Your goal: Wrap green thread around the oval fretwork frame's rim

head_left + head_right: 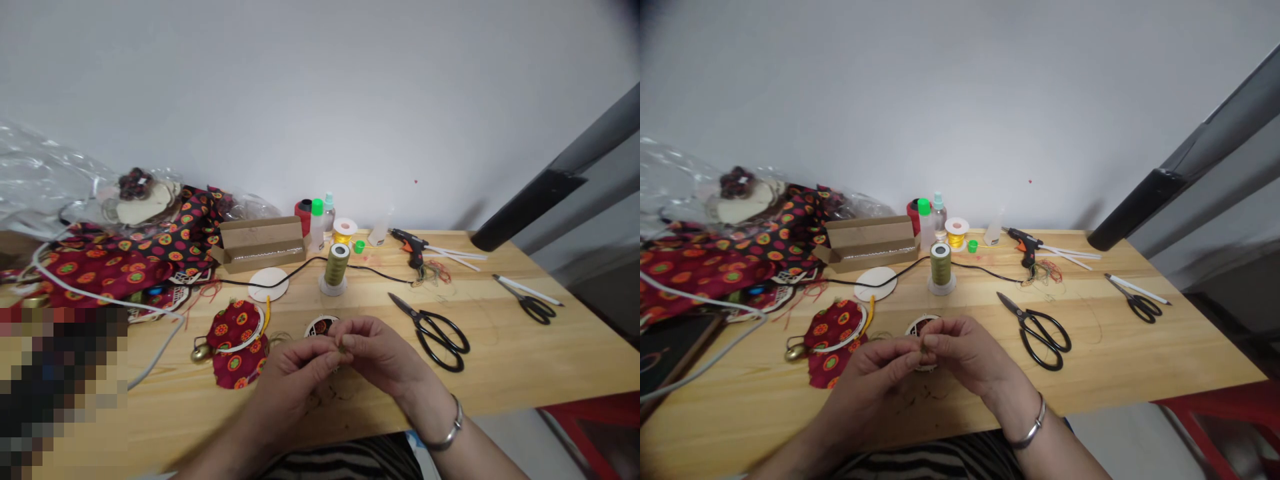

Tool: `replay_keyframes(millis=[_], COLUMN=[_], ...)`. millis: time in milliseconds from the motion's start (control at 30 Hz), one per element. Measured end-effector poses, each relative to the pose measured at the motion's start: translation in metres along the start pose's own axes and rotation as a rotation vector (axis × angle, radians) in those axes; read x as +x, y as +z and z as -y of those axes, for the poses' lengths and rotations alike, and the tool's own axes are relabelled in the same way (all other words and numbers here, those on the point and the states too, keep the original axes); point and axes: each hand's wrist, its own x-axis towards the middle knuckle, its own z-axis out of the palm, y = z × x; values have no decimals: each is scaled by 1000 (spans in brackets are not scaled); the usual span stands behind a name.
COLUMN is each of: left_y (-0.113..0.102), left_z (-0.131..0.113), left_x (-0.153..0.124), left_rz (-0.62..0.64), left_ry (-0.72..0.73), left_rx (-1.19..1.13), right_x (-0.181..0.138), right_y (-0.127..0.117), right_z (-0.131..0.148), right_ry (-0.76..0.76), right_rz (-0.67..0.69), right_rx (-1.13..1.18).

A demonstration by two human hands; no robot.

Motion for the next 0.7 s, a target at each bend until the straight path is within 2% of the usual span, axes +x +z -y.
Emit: replay_keyframes(millis=[333,467,700], left_y=[-1,0,-1], left_z=[-1,0,3], left_x=[2,2,2], left_rz=[0,-28,-8], left_ry=[11,-20,-53], left_rx=[-52,-132,-188], right_x=[0,0,1], right_y=[5,3,0], right_z=[0,0,-2], right_ry=[-33,-35,-44], right_rz=[-79,-62,-18], right_rx=[-22,-57,-63])
